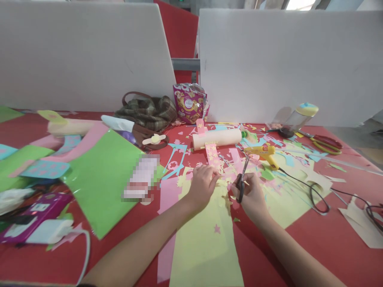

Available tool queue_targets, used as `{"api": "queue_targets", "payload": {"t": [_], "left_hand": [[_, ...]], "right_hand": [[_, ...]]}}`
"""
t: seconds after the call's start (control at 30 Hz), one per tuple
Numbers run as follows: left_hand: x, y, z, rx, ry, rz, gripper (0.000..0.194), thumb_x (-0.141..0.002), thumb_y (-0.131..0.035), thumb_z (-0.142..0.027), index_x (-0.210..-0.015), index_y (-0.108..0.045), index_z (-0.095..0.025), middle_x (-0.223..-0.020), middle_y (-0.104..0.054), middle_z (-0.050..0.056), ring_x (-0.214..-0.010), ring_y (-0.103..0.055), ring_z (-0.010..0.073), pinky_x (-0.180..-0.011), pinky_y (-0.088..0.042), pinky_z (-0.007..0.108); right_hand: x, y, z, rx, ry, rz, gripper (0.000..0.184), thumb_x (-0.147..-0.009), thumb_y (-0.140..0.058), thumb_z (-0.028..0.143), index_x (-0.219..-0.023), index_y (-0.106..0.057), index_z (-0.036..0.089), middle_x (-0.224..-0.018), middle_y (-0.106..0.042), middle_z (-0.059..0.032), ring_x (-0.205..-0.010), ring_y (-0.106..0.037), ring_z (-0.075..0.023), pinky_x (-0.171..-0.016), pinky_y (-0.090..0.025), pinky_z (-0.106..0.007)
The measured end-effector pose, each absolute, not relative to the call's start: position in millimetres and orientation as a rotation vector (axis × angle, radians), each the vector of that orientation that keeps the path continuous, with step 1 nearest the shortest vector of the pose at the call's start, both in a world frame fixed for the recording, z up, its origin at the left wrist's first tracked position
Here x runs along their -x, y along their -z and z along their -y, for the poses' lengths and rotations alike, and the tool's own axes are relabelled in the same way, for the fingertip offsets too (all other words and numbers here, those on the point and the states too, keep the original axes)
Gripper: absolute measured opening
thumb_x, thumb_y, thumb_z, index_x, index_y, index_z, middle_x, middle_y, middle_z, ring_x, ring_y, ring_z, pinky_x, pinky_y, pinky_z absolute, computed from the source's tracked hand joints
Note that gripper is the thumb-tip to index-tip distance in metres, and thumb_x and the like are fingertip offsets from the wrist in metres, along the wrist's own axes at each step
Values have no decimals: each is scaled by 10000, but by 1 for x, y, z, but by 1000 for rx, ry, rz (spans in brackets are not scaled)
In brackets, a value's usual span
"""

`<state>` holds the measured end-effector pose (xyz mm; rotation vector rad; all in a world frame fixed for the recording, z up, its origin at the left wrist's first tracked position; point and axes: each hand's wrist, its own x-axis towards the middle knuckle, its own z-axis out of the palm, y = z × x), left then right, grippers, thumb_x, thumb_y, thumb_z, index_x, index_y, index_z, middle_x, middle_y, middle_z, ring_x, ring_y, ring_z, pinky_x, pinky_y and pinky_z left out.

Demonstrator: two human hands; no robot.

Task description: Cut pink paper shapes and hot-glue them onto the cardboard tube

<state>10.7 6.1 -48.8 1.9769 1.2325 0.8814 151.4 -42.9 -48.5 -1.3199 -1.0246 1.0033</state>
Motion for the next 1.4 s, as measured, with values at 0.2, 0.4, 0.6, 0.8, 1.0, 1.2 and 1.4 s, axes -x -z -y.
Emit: {"api": "queue_targets", "payload": {"t": [0.2,0.4,0.6,0.8,1.0,1.2,1.4], "left_hand": [[-5,47,0,-1708,-835,-1257,216,-801,-358,-315,-721,-481,-156,-691,-547,21,-615,-530,125,-564,-430,239],[3,51,16,-1521,-763,-1243,181,-754,-441,-305,-712,-520,-148,-606,-546,12,-559,-537,123,-511,-427,223],[0,55,28,-1339,-740,-1217,149,-714,-503,-301,-703,-535,-155,-605,-572,13,-545,-543,126,-483,-411,214],[-6,60,35,-1116,-827,-1143,156,-710,-529,-313,-737,-505,-162,-661,-605,20,-588,-579,129,-532,-455,231],[-9,58,39,-923,-882,-1033,161,-713,-553,-290,-765,-487,-152,-650,-610,18,-640,-596,129,-650,-484,275],[-12,59,41,-779,-880,-953,165,-699,-576,-274,-759,-479,-153,-638,-619,3,-647,-600,119,-727,-477,311],[-13,56,43,-794,-859,-946,185,-693,-586,-285,-766,-475,-155,-584,-614,-6,-604,-593,104,-694,-466,265]], "right_hand": [[-153,50,43,1310,-1004,1037,268,-634,-598,180,-730,-357,246,-689,-490,38,-546,-487,-110,-411,-404,-208],[-149,51,48,1297,-1052,1079,269,-631,-597,145,-720,-364,247,-716,-506,37,-604,-514,-123,-508,-422,-237],[-143,57,52,1295,-1162,1150,322,-598,-617,124,-735,-354,247,-696,-519,27,-605,-523,-137,-493,-429,-237],[-142,62,52,1328,-1142,1184,324,-601,-629,151,-723,-344,243,-687,-493,20,-573,-489,-129,-478,-432,-234],[-142,63,53,1365,-1141,1155,307,-586,-626,145,-727,-370,239,-684,-488,12,-609,-495,-145,-447,-424,-214],[-142,63,52,1382,-1119,1147,292,-588,-607,120,-720,-376,239,-701,-492,8,-639,-501,-152,-463,-424,-223],[-142,65,52,1407,-1071,1166,287,-579,-613,137,-718,-382,235,-692,-508,0,-636,-514,-164,-460,-439,-236]]}}
